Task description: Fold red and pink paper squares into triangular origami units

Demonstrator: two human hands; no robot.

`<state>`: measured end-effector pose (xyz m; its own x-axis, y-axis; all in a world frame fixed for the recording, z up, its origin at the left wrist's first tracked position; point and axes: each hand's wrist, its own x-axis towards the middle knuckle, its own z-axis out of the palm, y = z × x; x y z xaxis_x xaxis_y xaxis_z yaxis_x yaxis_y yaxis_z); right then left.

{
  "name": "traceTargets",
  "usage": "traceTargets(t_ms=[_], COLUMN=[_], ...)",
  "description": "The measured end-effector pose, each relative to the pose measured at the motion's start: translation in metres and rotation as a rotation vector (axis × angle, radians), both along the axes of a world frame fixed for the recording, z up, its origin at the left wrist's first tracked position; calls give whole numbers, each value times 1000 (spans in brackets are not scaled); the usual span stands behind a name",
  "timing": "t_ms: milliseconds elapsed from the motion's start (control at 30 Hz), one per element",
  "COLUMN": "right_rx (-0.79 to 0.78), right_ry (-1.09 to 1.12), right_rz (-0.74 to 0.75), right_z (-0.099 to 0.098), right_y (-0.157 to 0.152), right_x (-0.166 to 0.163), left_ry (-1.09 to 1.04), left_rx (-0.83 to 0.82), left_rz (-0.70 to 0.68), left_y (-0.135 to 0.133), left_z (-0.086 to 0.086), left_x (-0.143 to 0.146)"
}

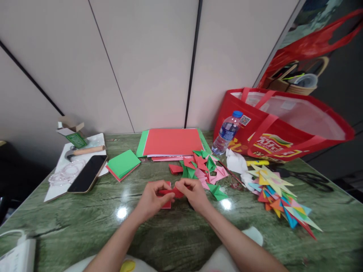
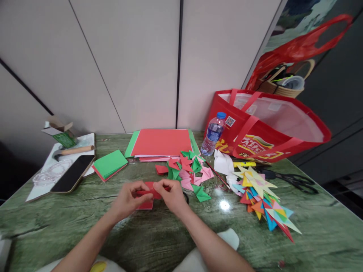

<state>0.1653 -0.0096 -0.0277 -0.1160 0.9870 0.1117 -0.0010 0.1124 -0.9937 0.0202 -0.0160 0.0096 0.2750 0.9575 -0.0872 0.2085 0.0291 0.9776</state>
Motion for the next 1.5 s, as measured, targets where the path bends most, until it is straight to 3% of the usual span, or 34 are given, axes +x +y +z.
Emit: traceTargets(t_ms=[167, 400, 500, 733, 1133, 1367, 1500], right_rx=[-27, -128, -119, -84, 156, 144, 42], right_ry=[-21, 320, 300, 288, -98, -127, -4], right_rz=[-95, 78, 37, 42, 6, 33, 112], right_z=[-5, -5, -5, -2, -3, -3, -7], right_y=[1, 3, 2, 1, -4, -4, -5], right_x=[-2, -1, -2, -2, -2, -4, -8], left_ry=[-43, -224, -221, 104, 51, 8, -32], left_rx=[-107, -84, -83, 108, 418, 408, 309], left_rz=[-35, 102, 62, -5, 124, 146, 179], left_y=[-3, 7, 8, 6, 3, 3, 2], left_z=[-4, -6, -8, -10, -2, -5, -5], left_x=[2, -6, -7, -5, -9, -9, -9])
